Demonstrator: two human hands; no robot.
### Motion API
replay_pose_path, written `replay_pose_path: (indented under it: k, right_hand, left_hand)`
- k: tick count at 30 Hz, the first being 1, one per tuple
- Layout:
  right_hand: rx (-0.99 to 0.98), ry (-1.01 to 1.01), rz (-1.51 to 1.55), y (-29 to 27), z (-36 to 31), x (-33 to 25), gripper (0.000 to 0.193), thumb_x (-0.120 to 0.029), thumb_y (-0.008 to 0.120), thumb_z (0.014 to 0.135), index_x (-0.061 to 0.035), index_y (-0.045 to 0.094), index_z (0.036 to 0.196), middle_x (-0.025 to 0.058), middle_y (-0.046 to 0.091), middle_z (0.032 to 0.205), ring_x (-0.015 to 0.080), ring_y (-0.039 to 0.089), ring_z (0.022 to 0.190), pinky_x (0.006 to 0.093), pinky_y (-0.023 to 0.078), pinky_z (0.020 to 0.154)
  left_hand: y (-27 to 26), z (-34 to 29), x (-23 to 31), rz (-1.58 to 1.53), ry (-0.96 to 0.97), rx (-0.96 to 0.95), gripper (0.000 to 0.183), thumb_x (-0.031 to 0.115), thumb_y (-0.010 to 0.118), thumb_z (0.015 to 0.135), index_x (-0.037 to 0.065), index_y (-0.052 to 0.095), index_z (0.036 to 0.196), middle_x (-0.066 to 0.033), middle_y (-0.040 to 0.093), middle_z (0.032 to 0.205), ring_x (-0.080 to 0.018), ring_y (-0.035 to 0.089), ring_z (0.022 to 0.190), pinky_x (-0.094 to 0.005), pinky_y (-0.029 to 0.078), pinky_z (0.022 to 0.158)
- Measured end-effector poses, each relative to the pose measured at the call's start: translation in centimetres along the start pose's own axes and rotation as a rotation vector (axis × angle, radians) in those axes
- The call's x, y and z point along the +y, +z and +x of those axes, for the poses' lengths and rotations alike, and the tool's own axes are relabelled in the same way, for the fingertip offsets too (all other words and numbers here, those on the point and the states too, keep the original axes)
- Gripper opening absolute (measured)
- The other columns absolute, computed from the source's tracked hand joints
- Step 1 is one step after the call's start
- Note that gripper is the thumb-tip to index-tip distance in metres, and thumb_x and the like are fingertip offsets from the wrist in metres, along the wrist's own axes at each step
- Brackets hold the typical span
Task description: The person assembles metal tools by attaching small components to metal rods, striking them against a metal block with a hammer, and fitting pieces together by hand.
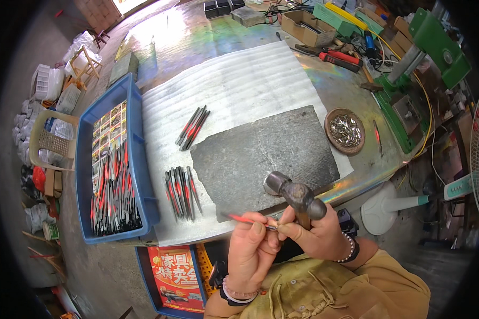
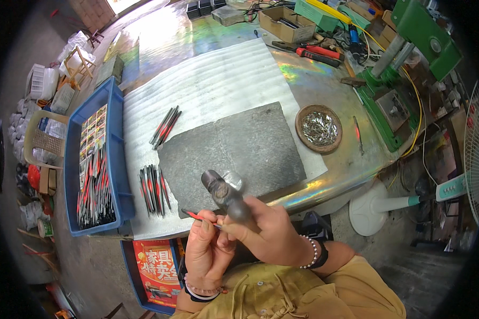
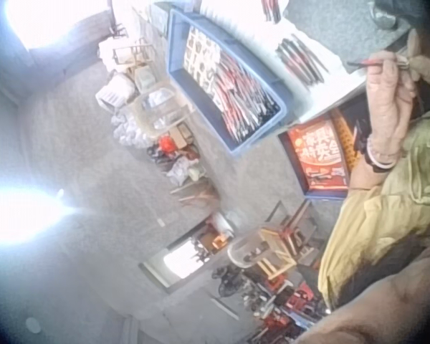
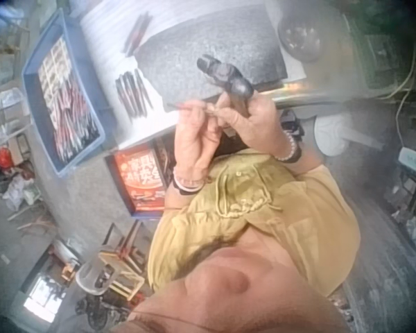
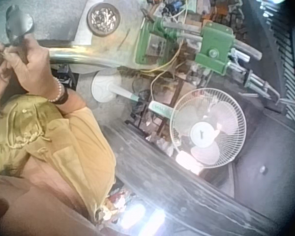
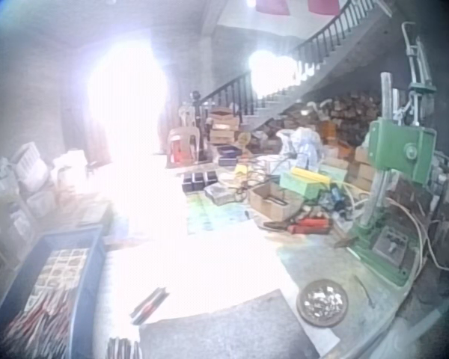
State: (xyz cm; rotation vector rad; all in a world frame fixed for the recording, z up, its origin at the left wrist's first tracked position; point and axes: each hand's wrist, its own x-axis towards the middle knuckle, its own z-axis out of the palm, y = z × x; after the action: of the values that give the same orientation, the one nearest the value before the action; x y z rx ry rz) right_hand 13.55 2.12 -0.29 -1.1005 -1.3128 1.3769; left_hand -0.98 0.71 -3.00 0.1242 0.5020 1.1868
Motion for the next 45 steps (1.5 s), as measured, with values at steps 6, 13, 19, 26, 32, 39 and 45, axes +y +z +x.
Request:
replay_pose_path:
  k: [6,13,19,26,32,39,45]
  right_hand:
    - [0.010,-0.500,-0.437,0.0,0.4,0.4,0.026,0.000,0.068,0.077,0.0000,0.056,0.100,0.0112,0.063,0.078,0.0203,0.066,0.066,0.0275,0.049,0.054]
    - [-0.003,-0.151,-0.083,-0.9,0.2,-0.4,0.043,-0.011,0.074,0.075,-0.0024,0.051,0.110,0.0074,0.063,0.082,0.0106,0.060,0.064,0.0244,0.048,0.056]
    - [0.019,-0.072,-0.438,-3.7,2.6,-1.0,0.037,-0.010,0.066,0.080,-0.0002,0.051,0.112,0.0140,0.061,0.094,0.0171,0.062,0.076,0.0292,0.050,0.067]
    - [-0.107,-0.250,-0.796,-3.3,4.5,-1.3,0.048,-0.016,0.070,0.076,-0.0075,0.052,0.119,0.0135,0.054,0.090,0.0328,0.058,0.076,0.0375,0.048,0.066]
    - [-0.298,-0.285,-0.772,-4.5,5.9,-1.3,0.041,-0.011,0.066,0.077,-0.0087,0.051,0.115,0.0132,0.051,0.086,0.0353,0.058,0.076,0.0424,0.048,0.066]
    - [-0.139,-0.167,-0.430,-5.9,5.7,-0.7,0.034,-0.010,0.062,0.080,0.0006,0.051,0.110,0.0195,0.060,0.089,0.0322,0.061,0.080,0.0350,0.048,0.071]
    - [-0.050,0.042,-0.179,-6.4,4.9,-0.6,0.022,-0.003,0.058,0.085,0.0019,0.054,0.106,-0.0014,0.055,0.080,0.0007,0.047,0.073,0.0174,0.040,0.065]
  left_hand:
    - [0.2,-0.4,-0.3,0.000,-0.009,0.081,0.018,0.011,0.060,0.086,0.005,0.053,0.100,-0.0074,0.060,0.090,-0.0137,0.059,0.073,-0.0233,0.050,0.057]
    - [0.4,-0.6,0.2,0.039,0.024,-0.038,0.017,0.015,0.057,0.090,0.006,0.049,0.102,-0.0104,0.059,0.094,-0.0151,0.058,0.069,-0.0248,0.049,0.058]
    - [0.4,0.1,1.7,0.129,0.084,-0.012,0.015,0.018,0.053,0.092,0.009,0.048,0.102,-0.0123,0.059,0.095,-0.0148,0.056,0.066,-0.0242,0.048,0.058]
    - [0.8,1.1,3.3,0.315,0.223,-0.044,0.014,0.017,0.054,0.092,0.009,0.047,0.101,-0.0123,0.060,0.091,-0.0147,0.056,0.063,-0.0216,0.047,0.053]
    - [1.0,1.6,3.7,0.402,0.263,-0.025,0.014,0.017,0.055,0.091,0.009,0.046,0.100,-0.0121,0.061,0.090,-0.0138,0.055,0.059,-0.0207,0.045,0.051]
    - [1.3,2.8,3.4,0.573,0.318,-0.016,0.014,0.016,0.055,0.092,0.007,0.047,0.099,-0.0140,0.061,0.088,-0.0143,0.054,0.057,-0.0218,0.044,0.049]
    - [2.5,3.6,2.9,0.908,0.406,-0.014,0.013,0.012,0.055,0.091,0.003,0.049,0.096,-0.0143,0.062,0.088,-0.0126,0.055,0.059,-0.0209,0.046,0.054]
